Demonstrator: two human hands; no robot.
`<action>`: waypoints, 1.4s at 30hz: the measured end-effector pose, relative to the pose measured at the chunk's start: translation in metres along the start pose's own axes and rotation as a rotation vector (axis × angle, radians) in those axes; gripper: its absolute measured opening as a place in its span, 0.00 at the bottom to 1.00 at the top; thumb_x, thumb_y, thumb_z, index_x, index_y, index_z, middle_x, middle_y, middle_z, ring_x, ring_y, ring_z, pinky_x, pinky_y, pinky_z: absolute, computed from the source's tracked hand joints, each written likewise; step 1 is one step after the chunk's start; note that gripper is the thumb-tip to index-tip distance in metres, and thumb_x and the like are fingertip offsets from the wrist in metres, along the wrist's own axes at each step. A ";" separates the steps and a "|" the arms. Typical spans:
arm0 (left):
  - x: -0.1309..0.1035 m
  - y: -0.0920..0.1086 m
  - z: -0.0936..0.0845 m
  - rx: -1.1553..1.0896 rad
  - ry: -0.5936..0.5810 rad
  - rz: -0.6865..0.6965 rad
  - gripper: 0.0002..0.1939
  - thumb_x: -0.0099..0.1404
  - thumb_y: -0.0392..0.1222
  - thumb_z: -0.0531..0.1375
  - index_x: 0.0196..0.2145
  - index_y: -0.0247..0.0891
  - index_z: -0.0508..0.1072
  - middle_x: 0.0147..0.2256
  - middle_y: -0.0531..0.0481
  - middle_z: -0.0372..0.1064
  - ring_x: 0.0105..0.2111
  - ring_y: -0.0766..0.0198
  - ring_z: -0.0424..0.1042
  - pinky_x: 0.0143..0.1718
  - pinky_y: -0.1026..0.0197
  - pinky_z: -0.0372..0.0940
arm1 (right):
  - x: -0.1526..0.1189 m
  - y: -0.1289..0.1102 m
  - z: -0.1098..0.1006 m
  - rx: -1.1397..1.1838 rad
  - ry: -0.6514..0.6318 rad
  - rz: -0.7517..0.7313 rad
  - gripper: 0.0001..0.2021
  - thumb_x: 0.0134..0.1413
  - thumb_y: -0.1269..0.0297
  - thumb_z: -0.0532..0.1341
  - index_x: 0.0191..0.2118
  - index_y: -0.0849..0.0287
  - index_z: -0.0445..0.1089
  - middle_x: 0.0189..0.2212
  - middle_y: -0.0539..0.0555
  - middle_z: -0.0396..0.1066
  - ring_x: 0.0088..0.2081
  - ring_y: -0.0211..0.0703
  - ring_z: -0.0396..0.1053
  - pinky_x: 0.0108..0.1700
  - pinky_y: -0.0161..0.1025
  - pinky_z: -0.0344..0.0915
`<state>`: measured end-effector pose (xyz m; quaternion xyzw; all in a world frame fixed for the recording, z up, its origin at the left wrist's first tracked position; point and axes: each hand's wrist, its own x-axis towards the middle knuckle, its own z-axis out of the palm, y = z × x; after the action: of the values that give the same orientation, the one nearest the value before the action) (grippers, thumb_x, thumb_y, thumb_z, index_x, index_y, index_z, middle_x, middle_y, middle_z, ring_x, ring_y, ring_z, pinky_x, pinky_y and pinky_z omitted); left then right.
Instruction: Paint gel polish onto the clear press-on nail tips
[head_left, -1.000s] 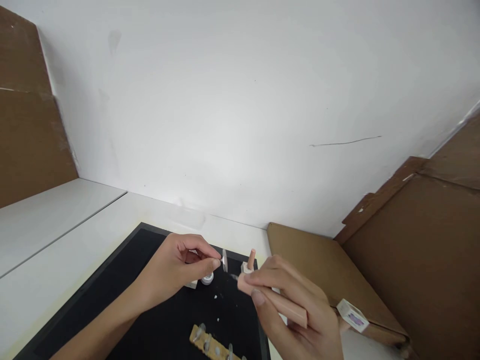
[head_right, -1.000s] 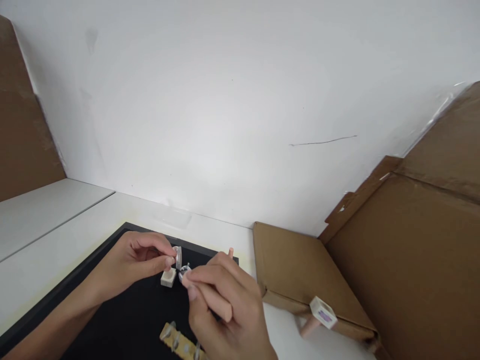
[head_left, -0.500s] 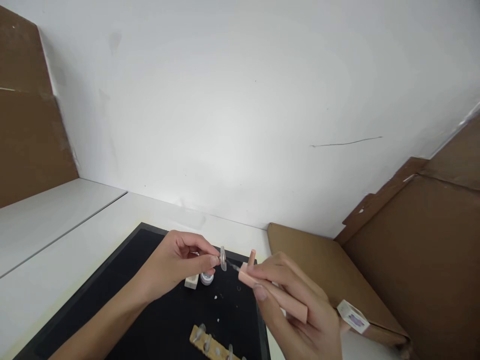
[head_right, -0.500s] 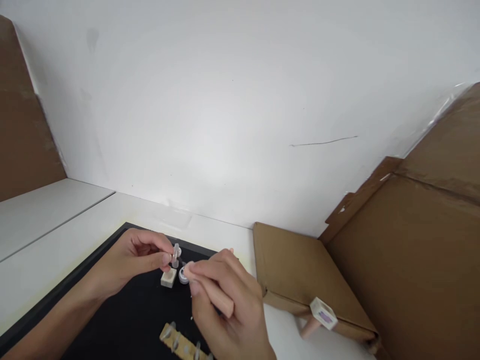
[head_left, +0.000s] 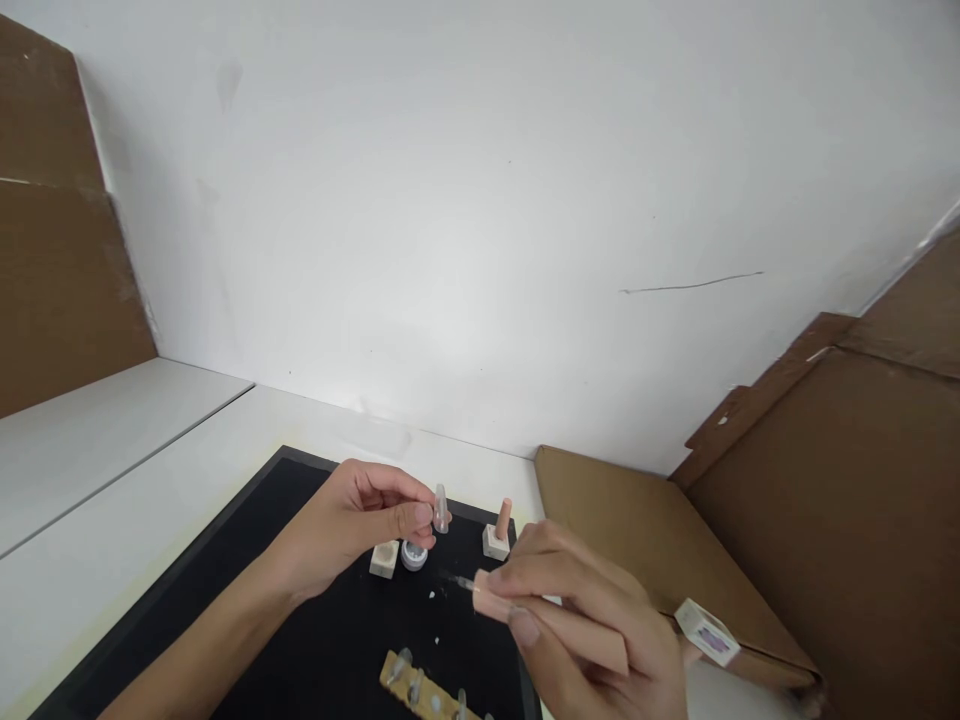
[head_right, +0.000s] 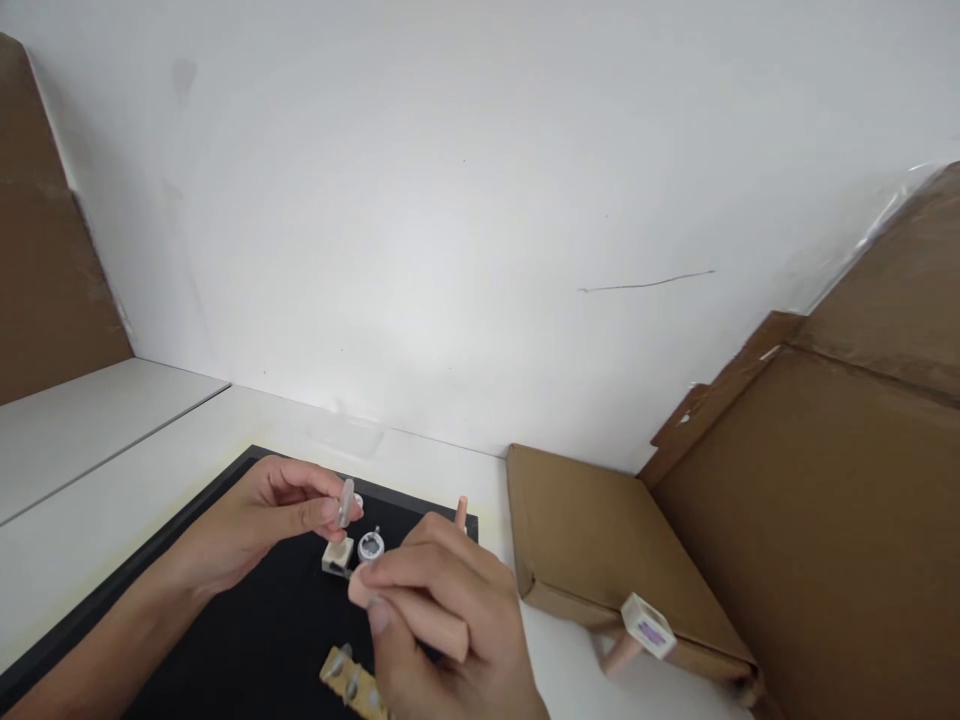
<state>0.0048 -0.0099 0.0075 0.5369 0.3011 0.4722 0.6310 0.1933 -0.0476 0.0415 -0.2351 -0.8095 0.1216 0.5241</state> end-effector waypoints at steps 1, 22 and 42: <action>0.000 0.000 0.000 -0.008 -0.007 -0.012 0.07 0.55 0.42 0.66 0.29 0.36 0.79 0.29 0.50 0.76 0.26 0.68 0.72 0.32 0.65 0.68 | 0.000 0.000 -0.001 -0.020 0.019 0.009 0.11 0.48 0.80 0.57 0.33 0.56 0.71 0.21 0.49 0.70 0.22 0.37 0.66 0.23 0.34 0.63; 0.001 -0.008 0.002 -0.082 -0.109 -0.053 0.14 0.59 0.50 0.62 0.31 0.35 0.76 0.26 0.49 0.75 0.23 0.69 0.73 0.28 0.67 0.67 | -0.002 0.002 0.001 -0.251 0.032 -0.054 0.12 0.47 0.81 0.56 0.34 0.57 0.70 0.22 0.50 0.67 0.22 0.37 0.65 0.25 0.37 0.67; 0.002 -0.007 0.002 -0.130 -0.129 -0.071 0.14 0.59 0.48 0.62 0.30 0.33 0.76 0.25 0.50 0.75 0.23 0.71 0.73 0.27 0.68 0.68 | -0.002 0.004 0.000 -0.242 0.013 -0.097 0.14 0.48 0.81 0.56 0.38 0.58 0.70 0.24 0.52 0.68 0.23 0.37 0.66 0.23 0.35 0.65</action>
<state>0.0096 -0.0084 0.0015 0.5132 0.2474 0.4327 0.6987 0.1946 -0.0450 0.0380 -0.2581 -0.8253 -0.0039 0.5022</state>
